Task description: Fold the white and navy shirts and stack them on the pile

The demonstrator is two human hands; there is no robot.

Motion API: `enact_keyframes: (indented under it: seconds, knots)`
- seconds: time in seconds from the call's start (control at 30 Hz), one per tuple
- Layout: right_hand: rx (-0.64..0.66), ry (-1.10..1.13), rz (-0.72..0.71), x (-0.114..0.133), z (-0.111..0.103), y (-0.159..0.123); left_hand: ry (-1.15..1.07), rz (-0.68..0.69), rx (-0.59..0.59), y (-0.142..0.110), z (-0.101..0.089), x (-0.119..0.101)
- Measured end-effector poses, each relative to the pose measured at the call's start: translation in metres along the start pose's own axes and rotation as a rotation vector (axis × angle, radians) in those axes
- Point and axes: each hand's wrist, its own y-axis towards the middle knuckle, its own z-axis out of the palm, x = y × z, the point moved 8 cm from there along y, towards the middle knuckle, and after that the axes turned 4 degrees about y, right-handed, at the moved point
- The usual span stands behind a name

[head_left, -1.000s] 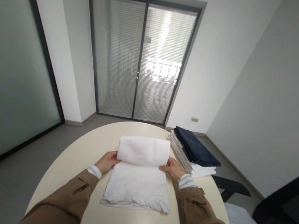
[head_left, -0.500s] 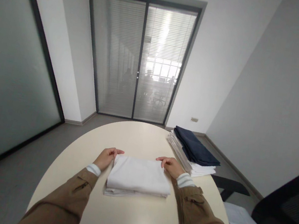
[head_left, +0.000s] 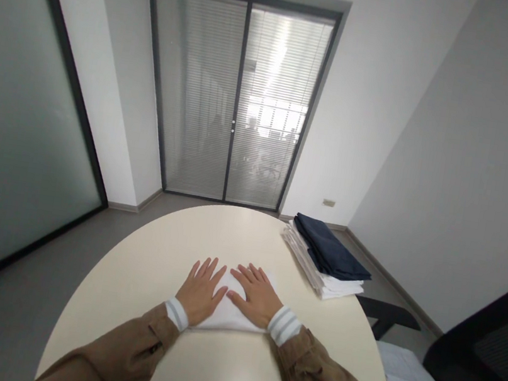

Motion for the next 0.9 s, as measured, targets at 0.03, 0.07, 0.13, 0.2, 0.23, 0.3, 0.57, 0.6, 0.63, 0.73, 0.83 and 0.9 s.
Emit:
enact_keyframes:
  seconds: [0.03, 0.07, 0.13, 0.2, 0.23, 0.3, 0.57, 0.6, 0.63, 0.73, 0.83, 0.9]
  knots:
    - [-0.007, -0.02, 0.014, -0.005, 0.002, 0.0, 0.019, -0.015, -0.011, 0.0, 0.002, 0.002]
    - [-0.013, -0.034, 0.022, -0.009, 0.002, 0.0, 0.032, -0.028, -0.023, 0.0, 0.002, 0.004]
    - [-0.032, -0.056, 0.041, -0.015, 0.001, 0.001, 0.044, -0.053, -0.042, 0.0, 0.001, 0.006]
    - [-0.048, -0.069, 0.054, -0.02, 0.0, 0.001, 0.034, -0.071, -0.041, 0.001, 0.0, 0.007]
    - [-0.055, -0.072, 0.059, -0.021, 0.0, 0.001, 0.024, -0.079, -0.031, 0.001, 0.001, 0.007]
    - [-0.059, -0.073, 0.067, -0.023, 0.002, 0.001, 0.0, -0.095, 0.005, 0.002, 0.004, 0.008]
    - [-0.224, -0.061, 0.214, -0.05, -0.004, 0.001, -0.033, -0.258, -0.053, 0.004, 0.001, 0.034]
    - [-0.277, -0.059, 0.282, -0.06, -0.008, -0.002, -0.035, -0.31, -0.083, 0.003, -0.001, 0.042]
    - [-0.323, -0.053, 0.344, -0.07, -0.011, -0.005, -0.048, -0.351, -0.105, 0.001, -0.002, 0.05]
    - [-0.394, -0.005, 0.426, -0.09, -0.015, -0.012, -0.211, -0.379, -0.159, 0.0, -0.001, 0.065]
    - [-0.432, 0.092, 0.425, -0.103, -0.017, -0.015, -0.58, -0.403, -0.231, 0.001, 0.0, 0.075]
    - [-0.454, 0.213, 0.385, -0.108, -0.019, -0.013, -0.816, -0.42, -0.274, 0.003, -0.002, 0.078]
